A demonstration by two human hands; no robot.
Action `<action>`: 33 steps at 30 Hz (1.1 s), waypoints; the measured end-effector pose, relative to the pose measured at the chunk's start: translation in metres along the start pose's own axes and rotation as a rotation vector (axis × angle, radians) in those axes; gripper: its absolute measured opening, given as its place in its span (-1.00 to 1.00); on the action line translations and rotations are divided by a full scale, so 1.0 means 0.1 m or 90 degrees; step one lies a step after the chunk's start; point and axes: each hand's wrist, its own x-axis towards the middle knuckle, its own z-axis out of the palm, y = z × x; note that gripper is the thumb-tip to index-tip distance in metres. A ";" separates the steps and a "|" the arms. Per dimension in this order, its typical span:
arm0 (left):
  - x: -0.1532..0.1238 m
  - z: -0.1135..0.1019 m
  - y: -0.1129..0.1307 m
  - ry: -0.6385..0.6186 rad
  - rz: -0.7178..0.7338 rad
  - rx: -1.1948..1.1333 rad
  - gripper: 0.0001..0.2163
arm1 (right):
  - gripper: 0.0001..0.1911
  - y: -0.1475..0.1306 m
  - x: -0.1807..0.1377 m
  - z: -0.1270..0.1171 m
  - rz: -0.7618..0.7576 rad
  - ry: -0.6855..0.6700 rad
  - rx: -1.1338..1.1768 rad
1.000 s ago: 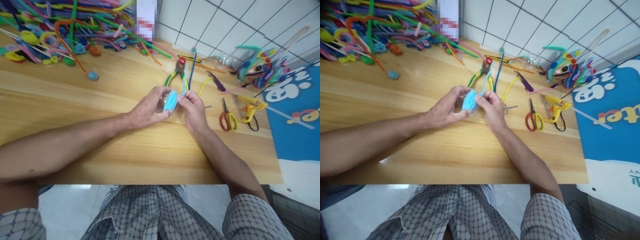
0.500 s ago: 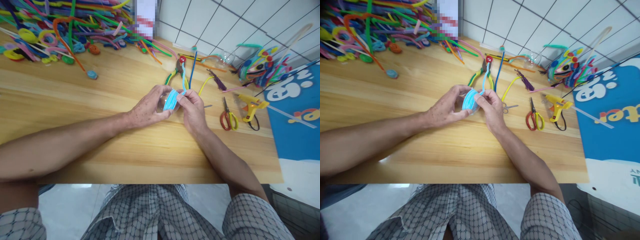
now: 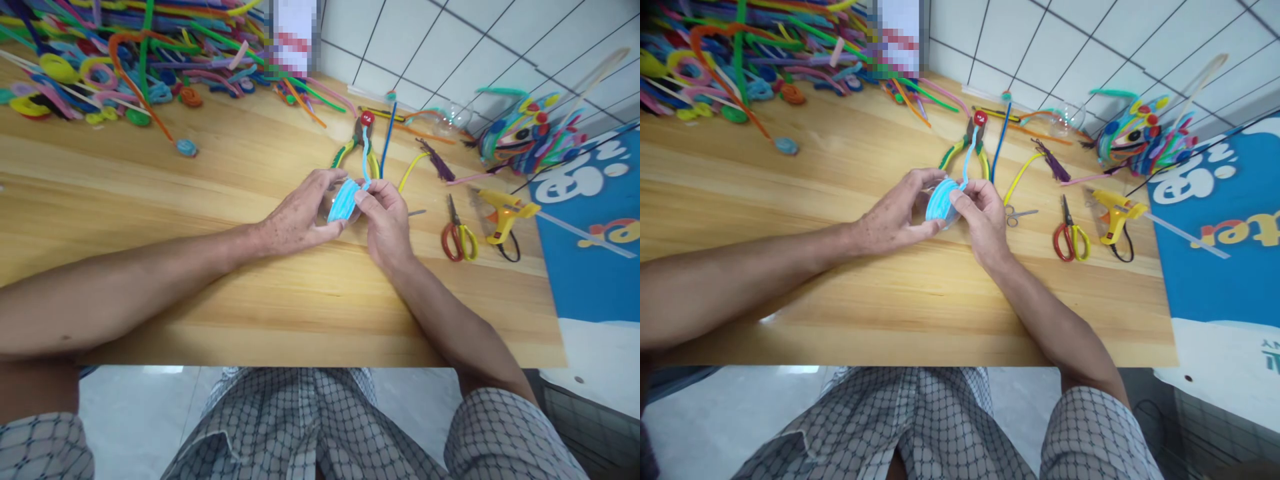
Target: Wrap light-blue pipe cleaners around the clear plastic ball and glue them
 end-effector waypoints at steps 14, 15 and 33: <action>0.00 0.01 -0.01 0.011 0.011 -0.011 -0.24 | -0.53 -0.01 0.02 -0.06 -0.136 -0.011 -0.115; 0.00 0.01 -0.01 0.012 0.012 -0.012 -0.23 | -0.52 -0.01 0.03 -0.07 -0.134 -0.009 -0.115; 0.01 0.00 0.00 0.005 0.014 0.010 -0.24 | -0.47 0.03 0.03 -0.05 -0.093 -0.005 -0.093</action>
